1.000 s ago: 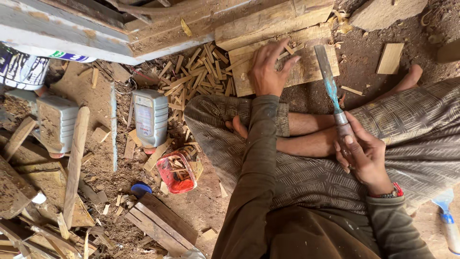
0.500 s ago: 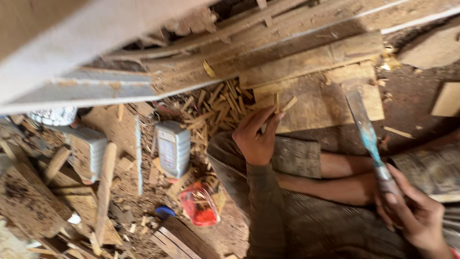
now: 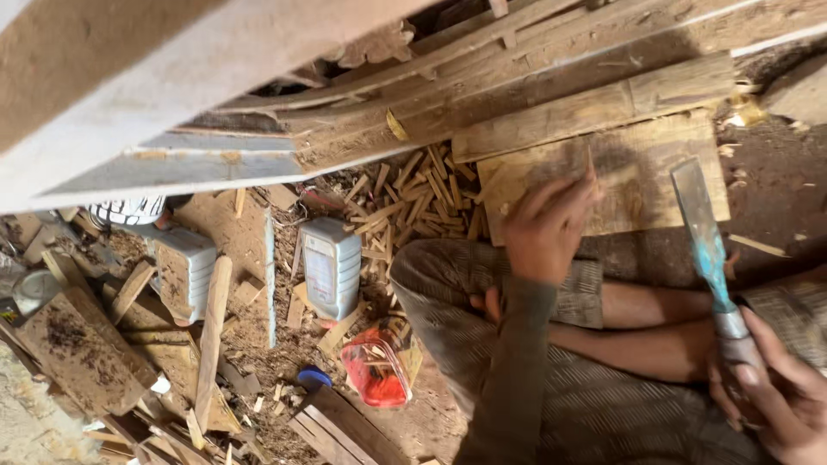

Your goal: The person sits on the floor and uses a chisel to carve small rectangular wooden pieces. They hold the wood with one hand and strike the chisel with the other to shape the pieces, occasionally placing the finished items into a red container.

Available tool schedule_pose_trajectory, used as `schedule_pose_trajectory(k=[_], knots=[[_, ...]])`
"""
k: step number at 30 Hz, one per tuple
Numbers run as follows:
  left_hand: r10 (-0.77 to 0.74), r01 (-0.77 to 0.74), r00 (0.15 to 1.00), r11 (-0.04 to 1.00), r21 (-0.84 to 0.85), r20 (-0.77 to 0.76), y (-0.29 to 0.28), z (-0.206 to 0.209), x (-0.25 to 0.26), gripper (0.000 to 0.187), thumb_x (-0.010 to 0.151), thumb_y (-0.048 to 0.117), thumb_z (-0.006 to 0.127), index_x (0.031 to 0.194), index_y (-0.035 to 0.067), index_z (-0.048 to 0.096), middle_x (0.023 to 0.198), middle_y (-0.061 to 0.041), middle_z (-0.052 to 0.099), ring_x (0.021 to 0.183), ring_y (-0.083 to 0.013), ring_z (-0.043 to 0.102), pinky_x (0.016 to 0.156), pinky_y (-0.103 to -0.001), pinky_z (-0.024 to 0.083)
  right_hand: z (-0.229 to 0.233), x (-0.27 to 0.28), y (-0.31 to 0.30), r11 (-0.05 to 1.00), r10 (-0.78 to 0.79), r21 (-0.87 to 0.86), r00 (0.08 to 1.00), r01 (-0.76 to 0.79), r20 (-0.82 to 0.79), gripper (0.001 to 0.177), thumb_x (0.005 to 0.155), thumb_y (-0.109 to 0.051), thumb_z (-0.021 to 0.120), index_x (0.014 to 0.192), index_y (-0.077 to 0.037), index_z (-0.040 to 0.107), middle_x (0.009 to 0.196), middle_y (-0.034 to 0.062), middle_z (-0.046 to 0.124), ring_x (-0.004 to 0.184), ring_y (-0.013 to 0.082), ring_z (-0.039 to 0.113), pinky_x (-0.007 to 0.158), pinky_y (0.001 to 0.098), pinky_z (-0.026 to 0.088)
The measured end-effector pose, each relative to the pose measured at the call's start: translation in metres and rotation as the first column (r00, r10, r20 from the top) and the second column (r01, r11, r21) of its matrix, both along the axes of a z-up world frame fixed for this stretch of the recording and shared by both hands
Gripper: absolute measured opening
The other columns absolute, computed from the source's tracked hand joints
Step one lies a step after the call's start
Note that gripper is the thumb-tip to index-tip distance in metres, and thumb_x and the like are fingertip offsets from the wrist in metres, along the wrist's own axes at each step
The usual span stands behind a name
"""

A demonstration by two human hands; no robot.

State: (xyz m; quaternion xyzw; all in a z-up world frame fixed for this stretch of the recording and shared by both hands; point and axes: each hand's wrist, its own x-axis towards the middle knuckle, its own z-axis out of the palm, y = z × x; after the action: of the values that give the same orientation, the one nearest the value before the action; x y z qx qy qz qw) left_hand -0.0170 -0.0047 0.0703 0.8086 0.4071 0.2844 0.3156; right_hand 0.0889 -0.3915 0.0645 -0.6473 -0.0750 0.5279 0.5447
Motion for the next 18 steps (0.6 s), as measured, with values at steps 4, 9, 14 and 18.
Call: schedule_pose_trajectory(k=[4, 9, 14, 18], knots=[[0.019, -0.007, 0.996, 0.992, 0.126, -0.092, -0.001, -0.030, 0.007, 0.020, 0.093, 0.019, 0.085, 0.112, 0.020, 0.079, 0.109, -0.001, 0.077, 0.101, -0.0176, 0.075, 0.090, -0.036, 0.067, 0.031, 0.002, 0.038, 0.999, 0.003, -0.032, 0.992, 0.001, 0.125, 0.068, 0.101, 0.003, 0.057, 0.168, 0.002, 0.048, 0.093, 0.0188, 0.069, 0.055, 0.0149, 0.058, 0.046, 0.0274, 0.047], [0.034, -0.028, 0.990, 0.999, 0.040, -0.139, -0.003, -0.035, 0.010, 0.046, 0.086, 0.027, 0.090, 0.128, 0.017, 0.075, 0.123, -0.007, 0.077, 0.112, -0.0228, 0.073, 0.096, -0.041, 0.064, 0.047, 0.003, 0.052, 0.992, -0.059, 0.117, 0.996, 0.050, 0.072, 0.065, 0.103, 0.002, 0.059, 0.168, 0.003, 0.051, 0.089, 0.0139, 0.071, 0.052, 0.0117, 0.057, 0.045, 0.0239, 0.045], [0.057, -0.054, 0.996, 0.998, 0.039, -0.065, -0.003, -0.032, 0.006, 0.059, 0.078, 0.031, 0.093, 0.131, 0.019, 0.071, 0.122, -0.006, 0.077, 0.113, -0.0219, 0.074, 0.102, -0.040, 0.063, 0.064, 0.005, 0.067, 0.988, -0.065, 0.142, 0.998, 0.061, 0.027, 0.064, 0.102, 0.002, 0.057, 0.165, 0.002, 0.047, 0.089, 0.0132, 0.067, 0.055, 0.0118, 0.058, 0.044, 0.0243, 0.045], [0.045, -0.042, 0.997, 0.998, 0.048, -0.065, 0.002, -0.040, 0.005, 0.059, 0.079, 0.032, 0.094, 0.132, 0.020, 0.072, 0.118, -0.003, 0.079, 0.113, -0.0199, 0.075, 0.106, -0.041, 0.062, 0.072, 0.004, 0.073, 0.991, -0.048, 0.127, 0.998, 0.042, 0.046, 0.064, 0.102, 0.002, 0.057, 0.165, 0.001, 0.047, 0.089, 0.0134, 0.066, 0.053, 0.0119, 0.055, 0.042, 0.0242, 0.043]])
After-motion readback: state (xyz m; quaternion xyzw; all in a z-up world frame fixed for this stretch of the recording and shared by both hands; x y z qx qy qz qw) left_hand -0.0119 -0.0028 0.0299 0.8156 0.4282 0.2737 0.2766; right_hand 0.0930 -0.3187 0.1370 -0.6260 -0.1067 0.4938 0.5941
